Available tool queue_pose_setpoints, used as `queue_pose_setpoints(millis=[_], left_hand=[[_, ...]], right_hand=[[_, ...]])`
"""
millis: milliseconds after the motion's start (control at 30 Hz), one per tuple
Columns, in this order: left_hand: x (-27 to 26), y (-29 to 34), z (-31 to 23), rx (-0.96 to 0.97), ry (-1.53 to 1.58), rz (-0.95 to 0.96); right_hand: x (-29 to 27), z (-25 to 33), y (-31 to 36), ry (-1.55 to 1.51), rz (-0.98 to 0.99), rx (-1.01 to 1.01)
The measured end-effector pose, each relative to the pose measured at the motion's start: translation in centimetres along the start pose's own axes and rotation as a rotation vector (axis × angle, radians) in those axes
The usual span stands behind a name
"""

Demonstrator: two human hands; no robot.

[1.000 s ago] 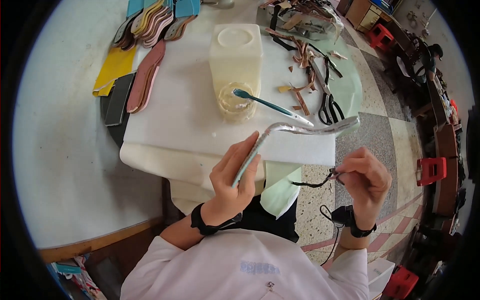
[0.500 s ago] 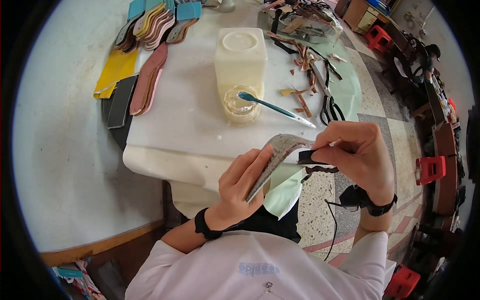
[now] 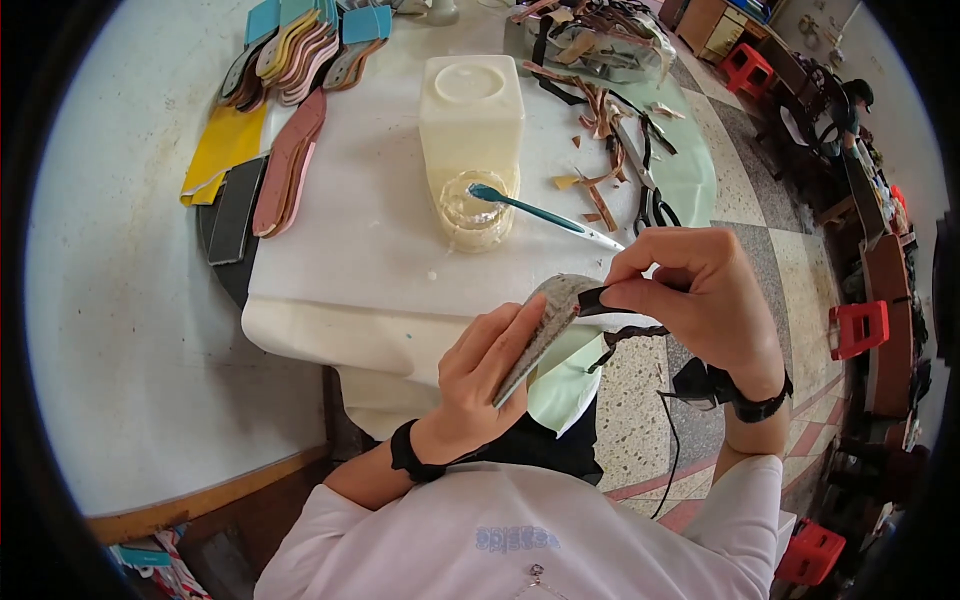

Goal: Applying black lining or tape to shoe insoles and organizing components.

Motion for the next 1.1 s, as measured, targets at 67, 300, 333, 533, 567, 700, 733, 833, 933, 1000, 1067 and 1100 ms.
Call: queue_pose_setpoints(millis=[67,300,333,533,567,700,733,833,933,1000,1067,1100], left_hand=[[0.0,0.0,0.0,-0.003,-0.001,0.001],[0.0,0.0,0.2,-0.02,-0.006,-0.004],[0.0,0.0,0.2,-0.031,-0.006,0.001],[-0.2,0.0,0.2,-0.058,-0.013,0.032],[-0.2,0.0,0.1,-0.05,-0.012,0.027],[-0.2,0.0,0.3,-0.068,-0.014,0.025],[-0.2,0.1,0.3,-0.069,-0.01,0.015],[-0.2,0.1,0.4,-0.059,-0.006,-0.005],[-0.2,0.2,0.5,-0.057,0.002,-0.006],[-0.2,0.2,0.6,-0.07,0.002,0.001],[-0.2,0.2,0.6,-0.079,0.001,0.003],[-0.2,0.2,0.6,-0.079,0.003,0.002]], right_hand=[[0.0,0.0,0.0,0.01,-0.012,-0.009],[0.3,-0.1,-0.1,0.094,-0.035,0.04],[0.3,0.0,0.0,0.114,-0.042,0.033],[0.5,0.1,0.0,0.154,-0.072,-0.026],[0.5,0.1,0.0,0.157,-0.078,-0.039],[0.7,0.0,-0.2,0.08,-0.095,-0.049],[0.7,0.0,-0.2,0.096,-0.1,-0.056],[0.8,0.0,-0.2,0.126,-0.102,-0.071],[1.0,0.3,-0.2,0.196,-0.116,-0.115],[1.1,0.5,-0.2,0.257,-0.133,-0.138],[1.1,0.9,-0.1,0.239,-0.17,-0.196],[1.1,1.1,0.0,0.231,-0.191,-0.22]])
Point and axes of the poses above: each hand's wrist, its own y-axis away from the middle knuckle, its own x-axis out of the palm, z = x × y, the point moved 6 cm from there along -y, towards the middle knuckle, and after that the axes turned 11 degrees about x, right-handed, at the moved point
